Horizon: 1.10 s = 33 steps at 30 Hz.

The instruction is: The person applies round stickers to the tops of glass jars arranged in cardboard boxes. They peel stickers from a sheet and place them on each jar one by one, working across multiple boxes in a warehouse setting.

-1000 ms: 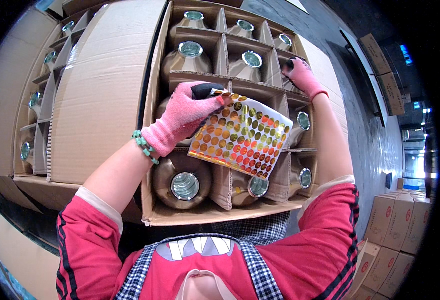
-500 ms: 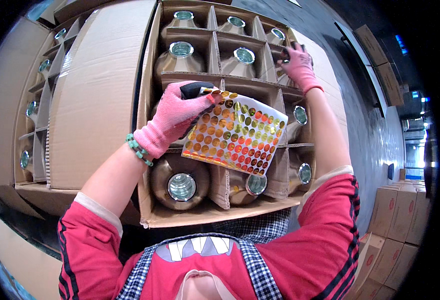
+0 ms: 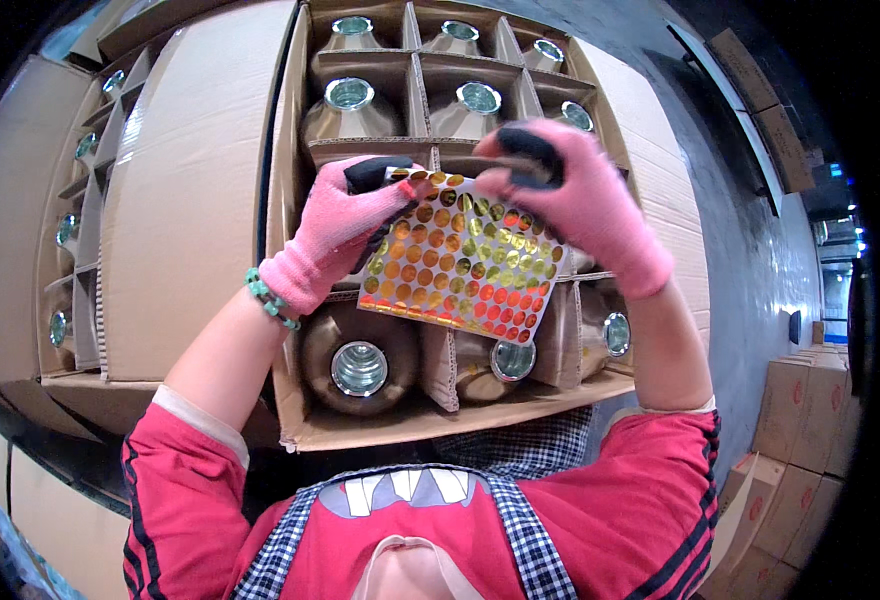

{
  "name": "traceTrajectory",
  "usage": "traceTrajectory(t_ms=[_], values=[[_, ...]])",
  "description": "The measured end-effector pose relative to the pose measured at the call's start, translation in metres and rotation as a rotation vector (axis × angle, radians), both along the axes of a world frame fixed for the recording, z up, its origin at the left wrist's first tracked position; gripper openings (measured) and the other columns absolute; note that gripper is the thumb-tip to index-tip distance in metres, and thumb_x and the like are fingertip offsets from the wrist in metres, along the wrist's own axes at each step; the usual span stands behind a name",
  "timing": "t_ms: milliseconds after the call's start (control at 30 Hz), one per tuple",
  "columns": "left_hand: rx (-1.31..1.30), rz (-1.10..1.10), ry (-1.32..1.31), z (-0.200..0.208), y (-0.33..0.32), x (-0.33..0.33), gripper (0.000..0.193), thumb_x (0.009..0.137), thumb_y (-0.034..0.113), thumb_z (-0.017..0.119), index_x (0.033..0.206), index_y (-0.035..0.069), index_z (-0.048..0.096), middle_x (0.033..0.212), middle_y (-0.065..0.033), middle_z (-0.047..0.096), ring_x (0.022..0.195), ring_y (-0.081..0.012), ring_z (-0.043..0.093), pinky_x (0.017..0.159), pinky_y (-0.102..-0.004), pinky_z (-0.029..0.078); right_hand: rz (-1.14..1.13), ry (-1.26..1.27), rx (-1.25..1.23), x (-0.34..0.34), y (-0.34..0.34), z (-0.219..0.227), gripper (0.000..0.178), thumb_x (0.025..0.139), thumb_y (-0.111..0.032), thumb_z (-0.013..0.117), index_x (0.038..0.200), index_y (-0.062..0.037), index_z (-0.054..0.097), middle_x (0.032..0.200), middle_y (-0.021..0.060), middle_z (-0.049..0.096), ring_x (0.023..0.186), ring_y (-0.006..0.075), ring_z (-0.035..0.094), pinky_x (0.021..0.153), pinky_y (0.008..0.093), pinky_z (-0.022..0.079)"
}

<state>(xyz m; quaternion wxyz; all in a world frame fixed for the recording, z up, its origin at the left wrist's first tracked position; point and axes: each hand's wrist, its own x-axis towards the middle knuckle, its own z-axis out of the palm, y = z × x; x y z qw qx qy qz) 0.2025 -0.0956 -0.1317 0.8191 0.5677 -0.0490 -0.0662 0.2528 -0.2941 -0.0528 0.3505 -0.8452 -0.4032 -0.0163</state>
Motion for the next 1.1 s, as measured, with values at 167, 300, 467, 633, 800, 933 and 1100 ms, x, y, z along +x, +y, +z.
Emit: traceTrajectory(t_ms=[167, 300, 467, 633, 800, 933, 1100], values=[[0.010, -0.018, -0.020, -0.001, -0.002, 0.001, 0.024, 0.073, 0.010, 0.062, 0.094, -0.001, 0.057, 0.085, -0.0035, 0.059, 0.076, -0.0088, 0.054, 0.070, -0.0226, 0.045, -0.041, 0.084, -0.035, -0.010, 0.018, -0.009, 0.020, 0.070, -0.017, 0.062, 0.079, 0.0002, 0.057, 0.069, 0.0148, 0.056, 0.065, 0.0243, 0.056, 0.060, 0.0296, 0.044], [0.021, -0.013, -0.018, 0.000, -0.003, 0.000, 0.023, 0.073, 0.012, 0.063, 0.092, 0.000, 0.058, 0.083, -0.0020, 0.059, 0.074, -0.0073, 0.054, 0.066, -0.0211, 0.045, -0.054, 0.079, 0.045, -0.013, 0.021, -0.009, 0.013, 0.069, -0.009, 0.060, 0.076, 0.0004, 0.057, 0.068, 0.0139, 0.056, 0.064, 0.0235, 0.056, 0.060, 0.0280, 0.044], [0.001, 0.000, -0.016, 0.002, -0.006, -0.001, 0.021, 0.072, 0.014, 0.065, 0.088, 0.002, 0.059, 0.080, -0.0009, 0.059, 0.071, -0.0059, 0.053, 0.065, -0.0206, 0.044, -0.102, 0.044, 0.046, -0.018, 0.016, -0.010, 0.012, 0.066, -0.006, 0.061, 0.075, -0.0003, 0.055, 0.069, 0.0140, 0.055, 0.065, 0.0260, 0.055, 0.059, 0.0291, 0.043], [0.010, -0.010, 0.001, 0.003, -0.006, -0.001, 0.021, 0.073, 0.015, 0.064, 0.088, 0.002, 0.059, 0.079, -0.0007, 0.059, 0.071, -0.0060, 0.053, 0.064, -0.0205, 0.044, -0.072, -0.167, -0.029, -0.021, 0.014, -0.014, 0.011, 0.066, -0.006, 0.062, 0.073, -0.0022, 0.054, 0.076, 0.0127, 0.056, 0.070, 0.0263, 0.055, 0.062, 0.0299, 0.043], [0.010, -0.040, 0.078, 0.001, -0.005, -0.001, 0.021, 0.074, 0.015, 0.063, 0.088, 0.001, 0.059, 0.078, -0.0005, 0.059, 0.071, -0.0062, 0.053, 0.064, -0.0207, 0.044, -0.079, -0.143, 0.128, 0.020, 0.006, -0.008, 0.015, 0.067, -0.009, 0.064, 0.077, -0.0014, 0.056, 0.081, 0.0074, 0.059, 0.074, 0.0164, 0.056, 0.070, 0.0254, 0.043], [-0.046, -0.067, 0.096, 0.005, -0.011, 0.000, 0.016, 0.073, 0.012, 0.064, 0.082, 0.000, 0.060, 0.075, -0.0007, 0.058, 0.068, -0.0055, 0.052, 0.060, -0.0208, 0.044, -0.134, 0.108, -0.296, 0.100, 0.013, -0.042, 0.035, 0.065, -0.007, 0.066, 0.096, -0.0012, 0.053, 0.084, 0.0055, 0.059, 0.077, 0.0118, 0.054, 0.073, 0.0237, 0.040], [-0.050, -0.070, 0.111, 0.004, -0.010, 0.001, 0.015, 0.072, 0.012, 0.065, 0.081, 0.000, 0.060, 0.074, -0.0009, 0.059, 0.066, -0.0059, 0.052, 0.060, -0.0208, 0.045, -0.132, -0.101, -0.746, 0.132, 0.044, -0.071, 0.027, 0.065, -0.012, 0.059, 0.091, -0.0029, 0.057, 0.086, 0.0154, 0.058, 0.085, 0.0289, 0.055, 0.077, 0.0340, 0.042]])
